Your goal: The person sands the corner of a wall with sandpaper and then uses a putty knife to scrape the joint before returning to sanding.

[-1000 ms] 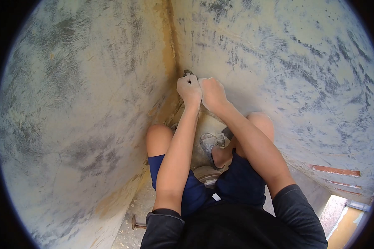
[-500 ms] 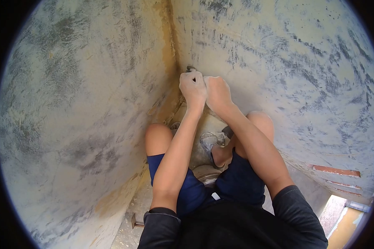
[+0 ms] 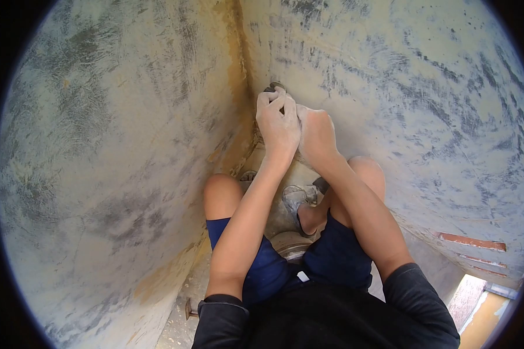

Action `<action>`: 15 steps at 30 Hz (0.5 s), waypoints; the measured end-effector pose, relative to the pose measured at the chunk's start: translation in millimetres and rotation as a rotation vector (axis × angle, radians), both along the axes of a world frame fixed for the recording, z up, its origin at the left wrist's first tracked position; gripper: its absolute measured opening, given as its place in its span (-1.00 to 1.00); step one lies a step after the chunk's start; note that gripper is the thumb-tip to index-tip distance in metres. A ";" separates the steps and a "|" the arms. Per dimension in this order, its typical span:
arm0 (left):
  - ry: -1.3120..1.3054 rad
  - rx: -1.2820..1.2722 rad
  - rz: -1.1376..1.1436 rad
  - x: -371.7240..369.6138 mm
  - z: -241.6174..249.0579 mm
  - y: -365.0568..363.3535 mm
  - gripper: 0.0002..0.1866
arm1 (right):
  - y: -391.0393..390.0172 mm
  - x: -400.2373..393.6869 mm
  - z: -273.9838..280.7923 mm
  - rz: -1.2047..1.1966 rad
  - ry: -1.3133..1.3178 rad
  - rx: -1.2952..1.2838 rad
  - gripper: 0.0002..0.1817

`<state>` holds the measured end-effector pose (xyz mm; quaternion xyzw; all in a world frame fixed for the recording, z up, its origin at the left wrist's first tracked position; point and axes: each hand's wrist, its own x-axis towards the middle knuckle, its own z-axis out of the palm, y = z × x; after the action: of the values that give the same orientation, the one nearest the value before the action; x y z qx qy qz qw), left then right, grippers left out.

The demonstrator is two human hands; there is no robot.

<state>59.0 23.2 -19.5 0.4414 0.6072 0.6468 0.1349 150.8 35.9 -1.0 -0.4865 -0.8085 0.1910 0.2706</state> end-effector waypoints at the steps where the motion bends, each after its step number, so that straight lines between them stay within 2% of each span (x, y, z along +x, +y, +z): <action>1: -0.003 -0.006 0.001 -1.8 1.2 0.8 -0.76 | 3.0 -0.7 -1.8 -0.001 0.000 0.022 -0.92; 3: 0.132 0.009 0.067 -2.9 -0.4 5.6 -0.76 | 6.1 1.3 -5.4 -0.011 -0.011 0.031 -0.92; 9: 0.123 -0.011 0.016 0.5 -0.3 -0.2 -0.75 | 2.2 9.1 -3.6 0.059 0.011 0.077 -0.89; 12: 0.111 -0.002 -0.006 1.4 -3.8 -1.4 -0.76 | -3.6 6.6 3.3 0.021 -0.001 -0.017 -0.89; 15: 0.115 0.022 0.088 -6.7 -2.4 10.2 -0.77 | 8.1 -1.6 -1.2 0.029 0.032 0.066 -0.88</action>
<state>52.2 33.4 -21.9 0.4522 0.6256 0.6322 0.0662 149.2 44.0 -2.1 -0.4624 -0.8169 0.1761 0.2965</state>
